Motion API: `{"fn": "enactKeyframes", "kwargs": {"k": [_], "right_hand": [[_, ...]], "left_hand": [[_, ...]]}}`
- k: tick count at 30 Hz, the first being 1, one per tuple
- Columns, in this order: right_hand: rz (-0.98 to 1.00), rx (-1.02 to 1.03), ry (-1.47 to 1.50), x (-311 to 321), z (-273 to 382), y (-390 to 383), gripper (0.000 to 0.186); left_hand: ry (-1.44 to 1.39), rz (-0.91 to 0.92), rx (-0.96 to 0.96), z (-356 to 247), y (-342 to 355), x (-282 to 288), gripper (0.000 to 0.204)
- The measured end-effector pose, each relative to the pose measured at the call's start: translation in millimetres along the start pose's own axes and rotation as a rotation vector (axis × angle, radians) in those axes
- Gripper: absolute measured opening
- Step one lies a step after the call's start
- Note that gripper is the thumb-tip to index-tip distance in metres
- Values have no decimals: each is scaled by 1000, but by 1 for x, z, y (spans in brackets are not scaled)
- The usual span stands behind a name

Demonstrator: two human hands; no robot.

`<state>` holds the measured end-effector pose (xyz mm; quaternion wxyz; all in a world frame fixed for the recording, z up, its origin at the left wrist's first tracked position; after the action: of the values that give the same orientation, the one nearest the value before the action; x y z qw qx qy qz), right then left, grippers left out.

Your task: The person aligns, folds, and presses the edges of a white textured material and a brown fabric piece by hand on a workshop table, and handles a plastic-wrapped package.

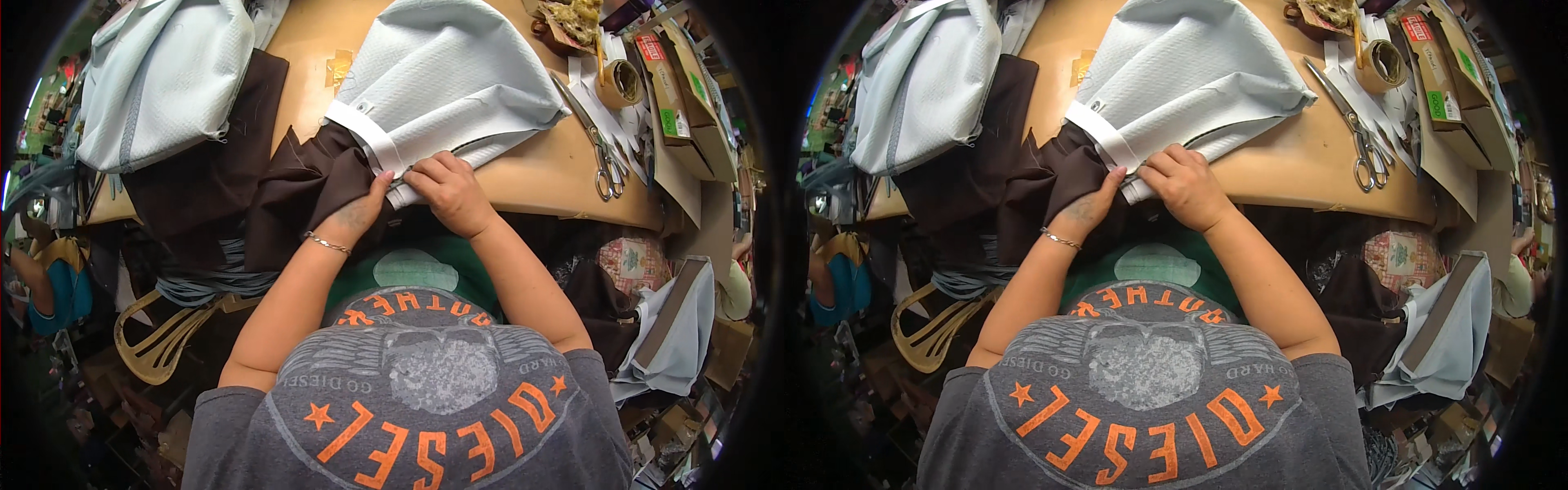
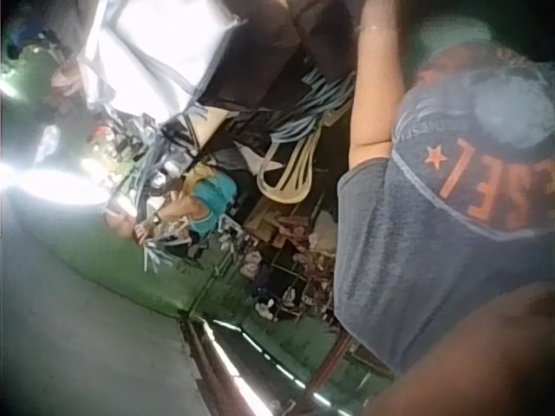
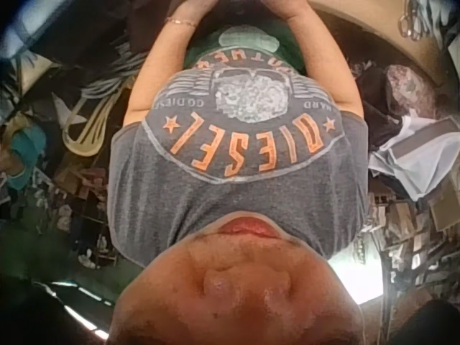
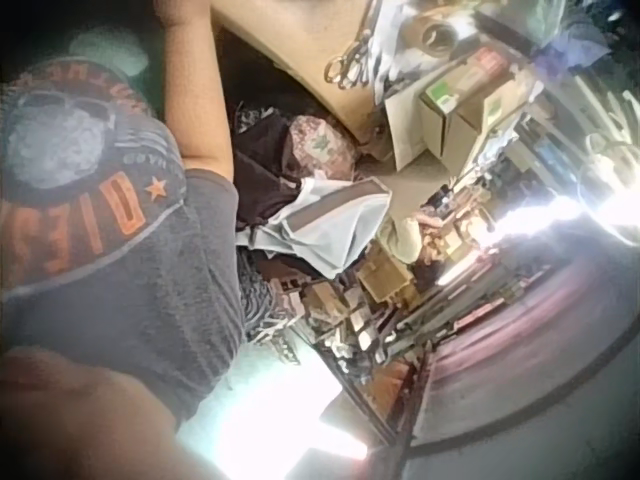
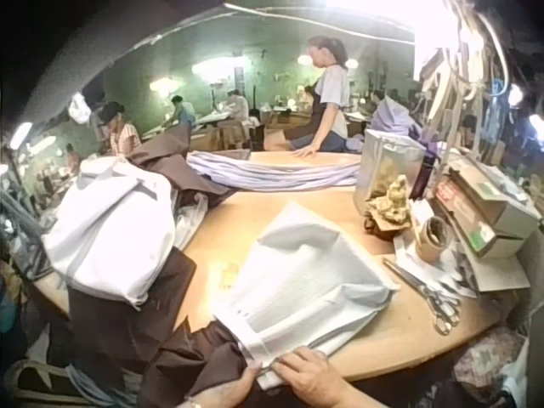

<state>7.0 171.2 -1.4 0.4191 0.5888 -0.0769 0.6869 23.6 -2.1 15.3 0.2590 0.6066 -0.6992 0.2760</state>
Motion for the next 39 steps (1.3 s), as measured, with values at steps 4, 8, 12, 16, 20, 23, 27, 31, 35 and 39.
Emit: {"fn": "enactKeyframes", "kwargs": {"k": [4,8,12,16,20,23,27,31,35,39], "right_hand": [[34,-20,-13,0,5,2,24],[76,-9,-37,1,10,4,26],[91,-6,-62,3,9,5,28],[98,-24,-70,0,11,2,29],[43,25,-59,-1,10,3,27],[27,43,-35,-3,8,4,28],[41,96,-59,-1,12,6,28],[73,157,-86,-3,18,9,30],[107,111,-91,-3,25,14,30],[108,57,-107,-8,29,16,33]], "left_hand": [[6,-180,-156,22,-9,1,27],[-125,101,109,12,-8,15,31],[1,706,259,-21,-39,51,25],[-195,101,-130,-49,-50,64,13],[508,-86,-356,-23,-12,32,37],[545,-45,-282,1,-4,16,54],[506,-14,-197,8,0,14,66],[506,-9,-198,13,3,11,67],[477,-12,-209,16,4,11,66],[483,-6,-205,18,5,11,66]]}}
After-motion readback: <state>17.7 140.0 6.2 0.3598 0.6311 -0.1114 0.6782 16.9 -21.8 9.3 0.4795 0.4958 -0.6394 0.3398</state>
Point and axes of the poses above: each hand's wrist, its own y-axis towards the middle knuckle, its own x-axis out of the back of the hand, z = x × y, the point moved 1 cm from there along y, towards the middle knuckle, and after that the axes turned 4 degrees about z, right-handed, at the moved point
